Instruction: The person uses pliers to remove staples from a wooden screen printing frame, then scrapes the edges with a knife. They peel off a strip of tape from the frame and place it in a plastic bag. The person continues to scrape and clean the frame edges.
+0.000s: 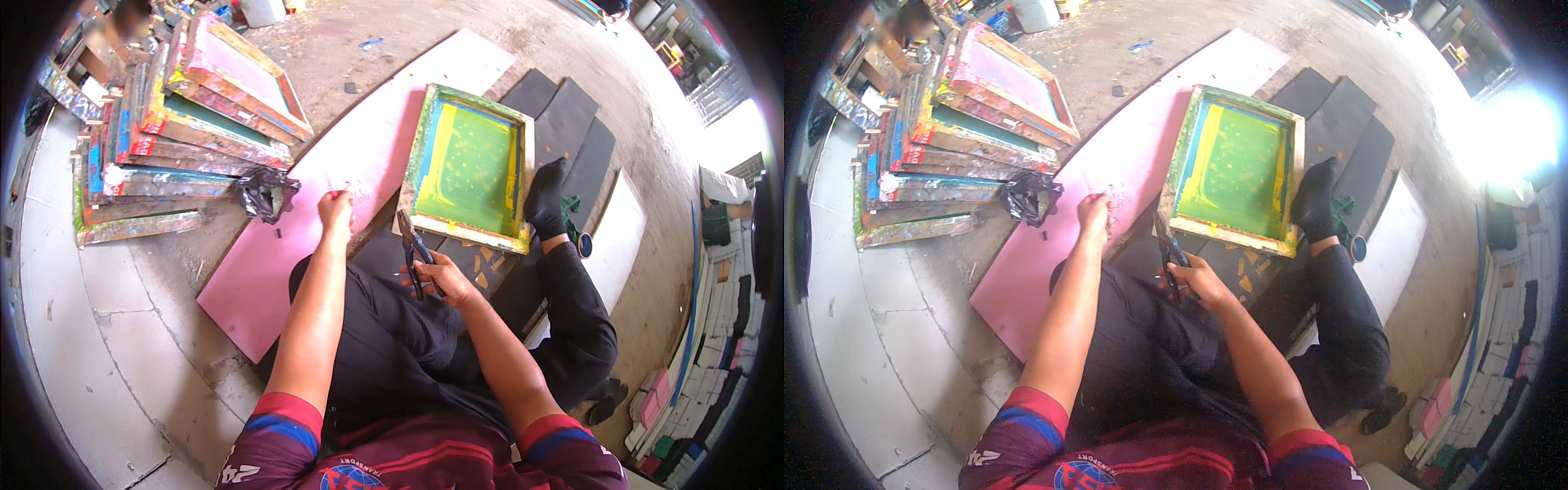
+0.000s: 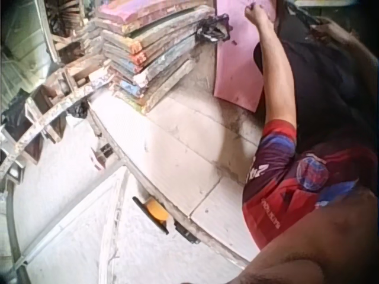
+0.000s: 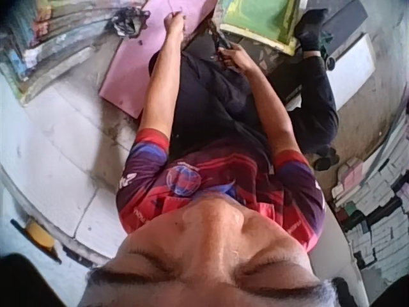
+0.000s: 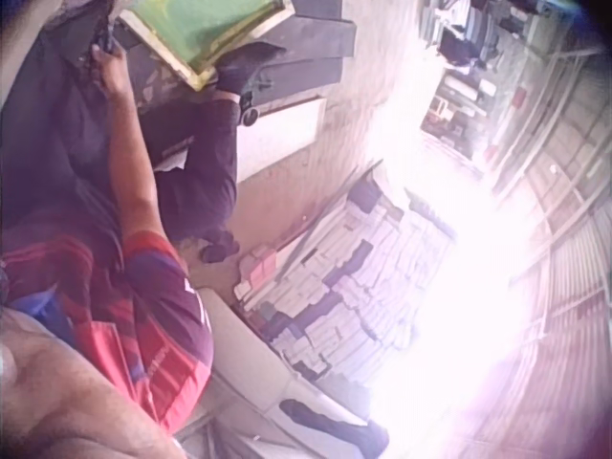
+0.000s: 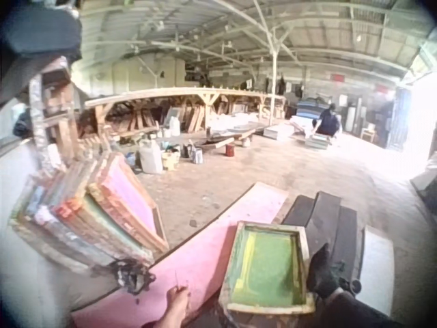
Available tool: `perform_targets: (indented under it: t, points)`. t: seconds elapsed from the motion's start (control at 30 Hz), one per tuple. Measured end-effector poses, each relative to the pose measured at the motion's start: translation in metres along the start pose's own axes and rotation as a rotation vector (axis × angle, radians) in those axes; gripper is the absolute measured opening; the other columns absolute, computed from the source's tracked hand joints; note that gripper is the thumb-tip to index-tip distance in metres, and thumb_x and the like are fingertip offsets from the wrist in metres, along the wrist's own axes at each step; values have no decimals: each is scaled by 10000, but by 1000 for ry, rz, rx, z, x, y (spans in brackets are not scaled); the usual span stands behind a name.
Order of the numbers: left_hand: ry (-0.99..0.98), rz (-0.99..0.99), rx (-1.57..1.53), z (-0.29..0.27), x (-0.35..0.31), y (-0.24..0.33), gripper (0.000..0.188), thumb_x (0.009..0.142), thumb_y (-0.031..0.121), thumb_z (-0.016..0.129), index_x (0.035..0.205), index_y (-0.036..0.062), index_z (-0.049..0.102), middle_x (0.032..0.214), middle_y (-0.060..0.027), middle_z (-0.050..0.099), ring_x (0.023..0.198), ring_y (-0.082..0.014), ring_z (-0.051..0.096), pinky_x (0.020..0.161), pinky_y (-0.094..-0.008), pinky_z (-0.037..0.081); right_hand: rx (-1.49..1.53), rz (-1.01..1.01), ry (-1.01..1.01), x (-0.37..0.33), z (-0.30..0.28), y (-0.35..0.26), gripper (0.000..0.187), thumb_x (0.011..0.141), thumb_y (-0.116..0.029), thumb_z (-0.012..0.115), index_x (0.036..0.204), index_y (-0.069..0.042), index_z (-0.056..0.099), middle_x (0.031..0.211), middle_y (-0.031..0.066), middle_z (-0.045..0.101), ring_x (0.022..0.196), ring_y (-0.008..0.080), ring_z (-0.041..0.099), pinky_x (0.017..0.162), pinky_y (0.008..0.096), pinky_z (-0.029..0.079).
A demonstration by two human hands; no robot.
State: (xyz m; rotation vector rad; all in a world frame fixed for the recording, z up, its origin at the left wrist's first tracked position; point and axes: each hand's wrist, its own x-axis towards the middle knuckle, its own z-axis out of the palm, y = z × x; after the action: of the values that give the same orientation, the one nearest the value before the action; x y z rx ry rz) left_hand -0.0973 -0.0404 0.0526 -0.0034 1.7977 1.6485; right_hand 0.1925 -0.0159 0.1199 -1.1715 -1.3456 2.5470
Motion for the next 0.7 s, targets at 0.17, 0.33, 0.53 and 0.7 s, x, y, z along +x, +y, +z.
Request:
perform_targets:
  t: [0.17, 0.33, 0.53, 0.7]
  points:
    - [200, -77, 62, 2, 16, -2, 304, 1009, 296, 714, 880, 42, 609, 660, -45, 601, 398, -148, 493, 340, -327, 356, 174, 25, 175, -29, -28, 27, 397, 1091, -222, 564, 1416, -12, 478, 1202, 172, 717, 1005, 270, 732, 771, 452, 610]
    - [-67, -19, 152, 16, -13, -3, 339, 1014, 338, 709, 894, 38, 602, 710, -43, 627, 396, -136, 480, 339, -320, 349, 193, 32, 259, -59, -60, 41, 331, 1090, -218, 564, 1336, -13, 482, 1194, 190, 717, 983, 308, 744, 755, 470, 615]
    - [-297, 140, 532, 31, -55, -6, 366, 986, 354, 726, 823, 48, 607, 653, -34, 614, 417, -124, 515, 361, -312, 381, 130, 43, 344, -71, -90, 48, 400, 1051, -200, 620, 1374, -9, 480, 1118, 167, 713, 900, 282, 738, 689, 450, 592]
    - [-297, 120, 577, 31, -54, -3, 352, 990, 363, 706, 871, 45, 614, 663, -20, 587, 419, -108, 478, 369, -302, 359, -48, 28, 460, -62, -84, 66, 344, 1030, -219, 652, 1305, -42, 546, 1067, 98, 678, 868, 219, 709, 634, 402, 574]
